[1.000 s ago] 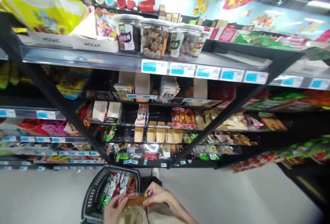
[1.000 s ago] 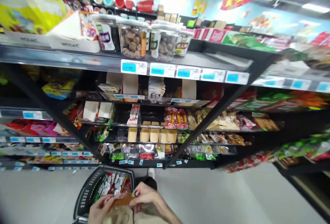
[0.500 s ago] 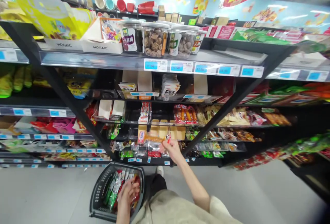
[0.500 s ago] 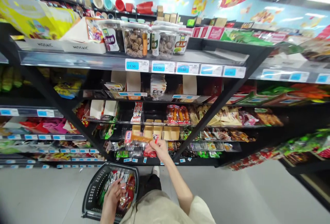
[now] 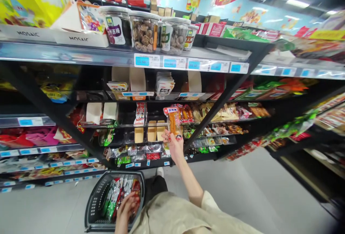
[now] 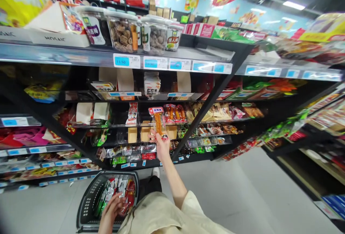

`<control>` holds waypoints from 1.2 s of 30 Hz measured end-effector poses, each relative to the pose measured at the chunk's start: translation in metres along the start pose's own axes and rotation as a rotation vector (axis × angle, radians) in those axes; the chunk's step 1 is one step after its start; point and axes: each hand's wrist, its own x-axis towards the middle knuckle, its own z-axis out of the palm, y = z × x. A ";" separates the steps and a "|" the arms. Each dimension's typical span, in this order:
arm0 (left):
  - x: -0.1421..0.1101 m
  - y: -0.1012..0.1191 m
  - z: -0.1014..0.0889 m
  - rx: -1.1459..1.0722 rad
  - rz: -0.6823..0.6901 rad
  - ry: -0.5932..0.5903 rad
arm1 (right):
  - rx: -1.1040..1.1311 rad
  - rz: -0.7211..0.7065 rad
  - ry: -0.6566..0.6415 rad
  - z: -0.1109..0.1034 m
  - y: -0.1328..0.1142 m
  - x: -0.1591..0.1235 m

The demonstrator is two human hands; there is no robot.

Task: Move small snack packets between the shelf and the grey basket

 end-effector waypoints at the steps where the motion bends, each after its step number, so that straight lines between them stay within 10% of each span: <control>1: 0.001 -0.001 0.001 -0.002 0.011 -0.006 | -0.004 -0.005 -0.007 0.000 -0.001 0.000; 14: 0.008 -0.001 -0.001 0.008 0.011 -0.050 | 0.034 -0.023 0.109 -0.011 -0.002 0.017; 28: 0.027 -0.027 -0.009 -0.005 0.006 -0.039 | -0.624 -0.628 0.363 -0.076 -0.016 0.053; 36: 0.020 -0.025 -0.006 0.037 0.013 -0.011 | -0.212 -0.384 0.647 -0.108 0.012 0.075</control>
